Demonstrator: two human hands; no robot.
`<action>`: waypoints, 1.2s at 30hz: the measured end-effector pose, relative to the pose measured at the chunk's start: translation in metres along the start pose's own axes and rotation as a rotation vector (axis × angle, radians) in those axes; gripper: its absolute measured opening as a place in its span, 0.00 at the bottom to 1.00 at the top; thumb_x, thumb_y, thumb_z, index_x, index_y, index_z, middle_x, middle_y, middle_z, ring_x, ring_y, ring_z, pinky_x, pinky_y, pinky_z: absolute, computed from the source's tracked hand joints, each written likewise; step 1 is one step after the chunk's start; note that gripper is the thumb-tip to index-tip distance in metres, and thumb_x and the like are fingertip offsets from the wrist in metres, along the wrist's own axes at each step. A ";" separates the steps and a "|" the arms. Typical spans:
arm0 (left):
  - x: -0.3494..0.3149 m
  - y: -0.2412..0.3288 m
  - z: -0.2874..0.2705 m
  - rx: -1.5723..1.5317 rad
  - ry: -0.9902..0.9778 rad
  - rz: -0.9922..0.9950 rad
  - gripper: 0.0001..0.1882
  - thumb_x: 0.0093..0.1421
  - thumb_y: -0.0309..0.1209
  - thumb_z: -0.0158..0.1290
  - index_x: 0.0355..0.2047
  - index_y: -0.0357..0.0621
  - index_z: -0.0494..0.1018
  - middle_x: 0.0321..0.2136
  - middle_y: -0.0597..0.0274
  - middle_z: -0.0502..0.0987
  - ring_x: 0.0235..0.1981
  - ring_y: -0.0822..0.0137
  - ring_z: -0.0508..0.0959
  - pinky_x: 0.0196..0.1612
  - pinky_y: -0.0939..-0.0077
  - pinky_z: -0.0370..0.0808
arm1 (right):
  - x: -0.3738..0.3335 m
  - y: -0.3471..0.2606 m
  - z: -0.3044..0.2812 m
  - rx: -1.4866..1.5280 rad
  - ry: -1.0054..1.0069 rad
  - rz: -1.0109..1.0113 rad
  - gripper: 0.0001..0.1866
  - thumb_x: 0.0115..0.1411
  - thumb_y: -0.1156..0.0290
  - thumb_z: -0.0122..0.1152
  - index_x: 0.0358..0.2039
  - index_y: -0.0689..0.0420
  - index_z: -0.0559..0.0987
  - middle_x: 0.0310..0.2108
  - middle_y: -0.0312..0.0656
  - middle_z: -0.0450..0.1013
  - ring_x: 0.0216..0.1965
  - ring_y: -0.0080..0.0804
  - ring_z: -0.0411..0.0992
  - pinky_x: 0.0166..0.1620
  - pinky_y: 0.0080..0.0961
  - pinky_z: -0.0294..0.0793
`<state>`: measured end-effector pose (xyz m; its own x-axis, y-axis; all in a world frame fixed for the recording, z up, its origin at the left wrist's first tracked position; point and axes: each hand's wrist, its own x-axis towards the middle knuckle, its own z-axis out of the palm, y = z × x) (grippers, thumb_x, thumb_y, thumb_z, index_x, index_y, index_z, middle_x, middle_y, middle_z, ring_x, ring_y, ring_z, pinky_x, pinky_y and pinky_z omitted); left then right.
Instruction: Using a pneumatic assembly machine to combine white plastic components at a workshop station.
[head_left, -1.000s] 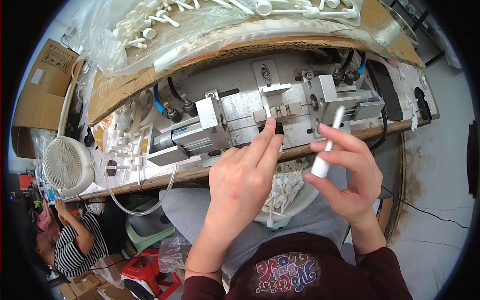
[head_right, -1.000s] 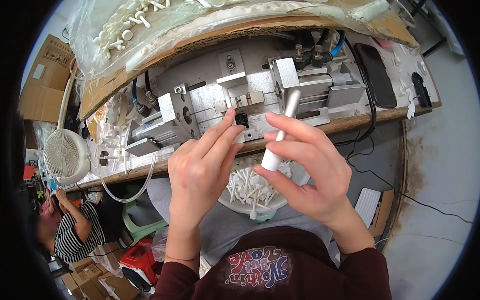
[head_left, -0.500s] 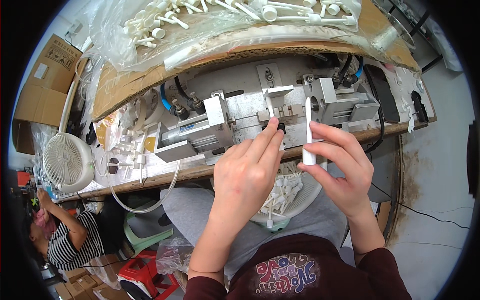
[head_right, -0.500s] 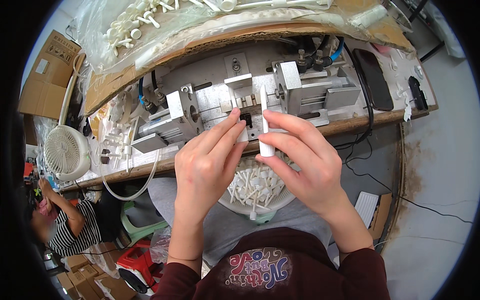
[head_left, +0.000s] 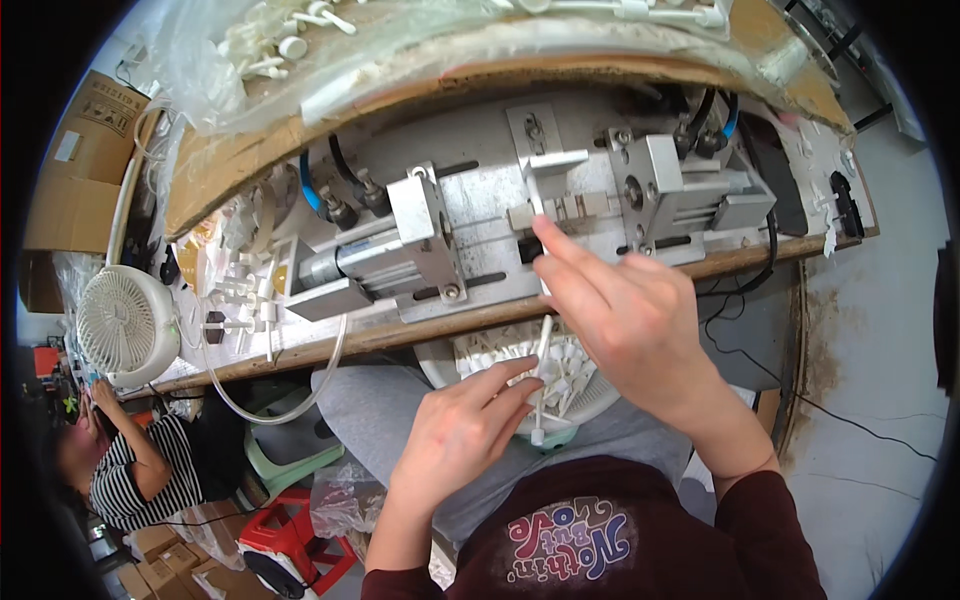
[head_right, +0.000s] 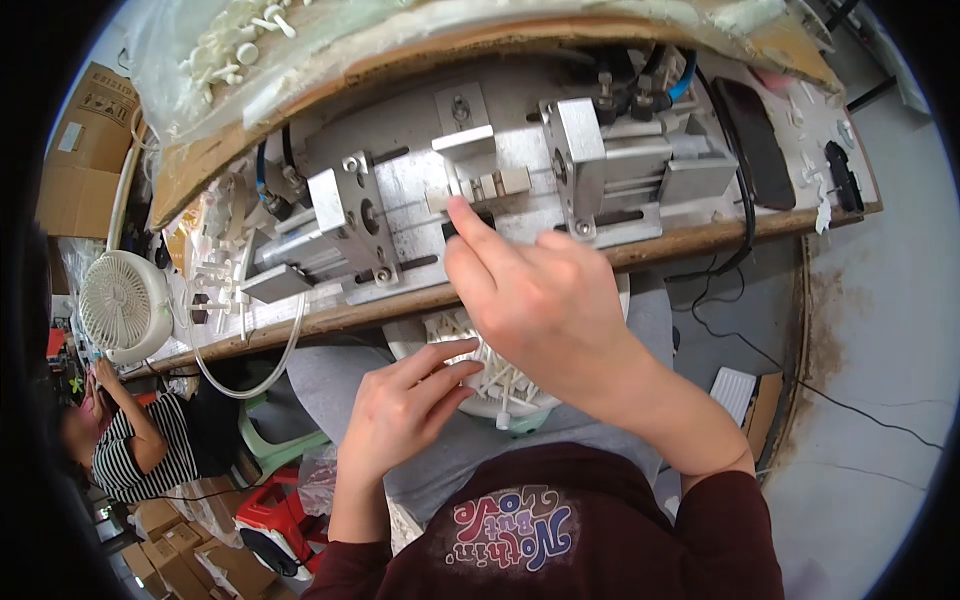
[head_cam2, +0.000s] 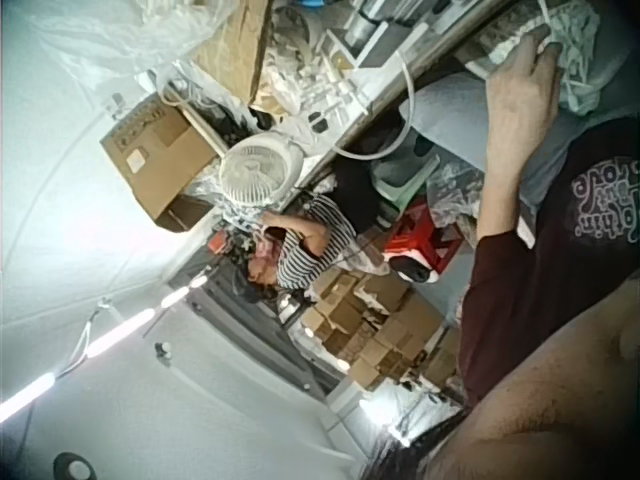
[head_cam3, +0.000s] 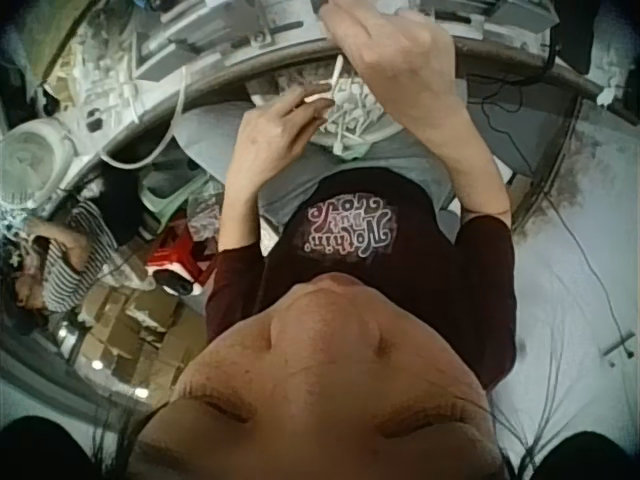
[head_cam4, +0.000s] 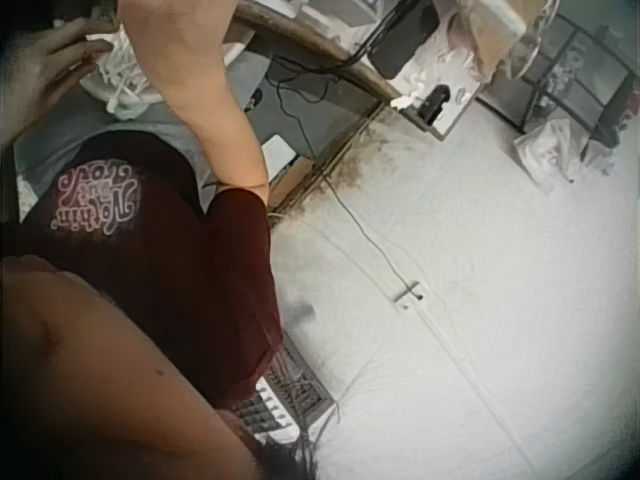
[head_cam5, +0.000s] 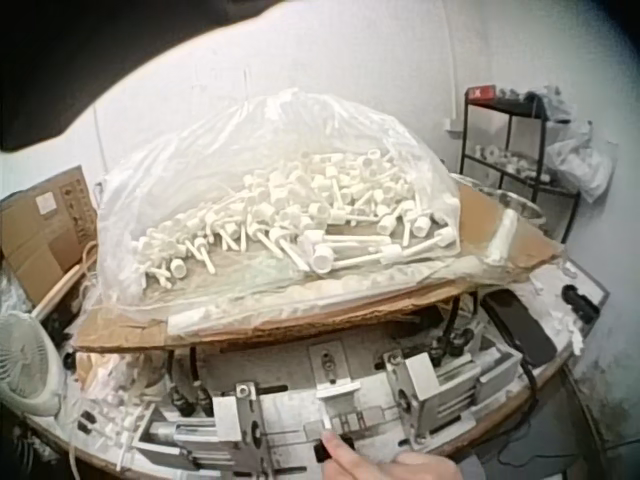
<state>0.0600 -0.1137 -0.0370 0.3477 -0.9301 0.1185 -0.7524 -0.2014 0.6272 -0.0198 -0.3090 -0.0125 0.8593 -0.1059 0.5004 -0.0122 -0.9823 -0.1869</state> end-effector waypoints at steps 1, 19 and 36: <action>-0.005 -0.004 0.007 0.042 0.001 0.002 0.12 0.54 0.23 0.62 0.41 0.42 0.81 0.45 0.61 0.82 0.35 0.57 0.84 0.35 0.67 0.81 | 0.004 -0.001 -0.001 0.002 -0.012 -0.008 0.16 0.47 0.73 0.73 0.38 0.58 0.81 0.52 0.41 0.80 0.19 0.28 0.67 0.27 0.21 0.69; -0.056 -0.046 0.134 0.168 -0.431 0.019 0.21 0.49 0.29 0.65 0.43 0.41 0.74 0.36 0.55 0.77 0.31 0.54 0.83 0.33 0.62 0.80 | -0.029 0.015 0.021 0.371 0.133 0.002 0.15 0.47 0.69 0.74 0.37 0.54 0.82 0.49 0.35 0.81 0.31 0.29 0.79 0.33 0.24 0.78; -0.016 0.083 -0.001 -1.490 -0.067 -0.013 0.14 0.61 0.31 0.63 0.41 0.32 0.77 0.41 0.38 0.79 0.38 0.48 0.82 0.42 0.56 0.81 | -0.171 0.001 0.172 0.174 -0.531 -0.326 0.30 0.63 0.67 0.51 0.67 0.45 0.65 0.74 0.42 0.53 0.72 0.40 0.56 0.68 0.47 0.59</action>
<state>-0.0073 -0.1157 0.0135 0.2931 -0.9510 0.0982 0.5136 0.2432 0.8228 -0.0787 -0.2651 -0.2436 0.9413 0.3288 0.0764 0.3373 -0.9069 -0.2524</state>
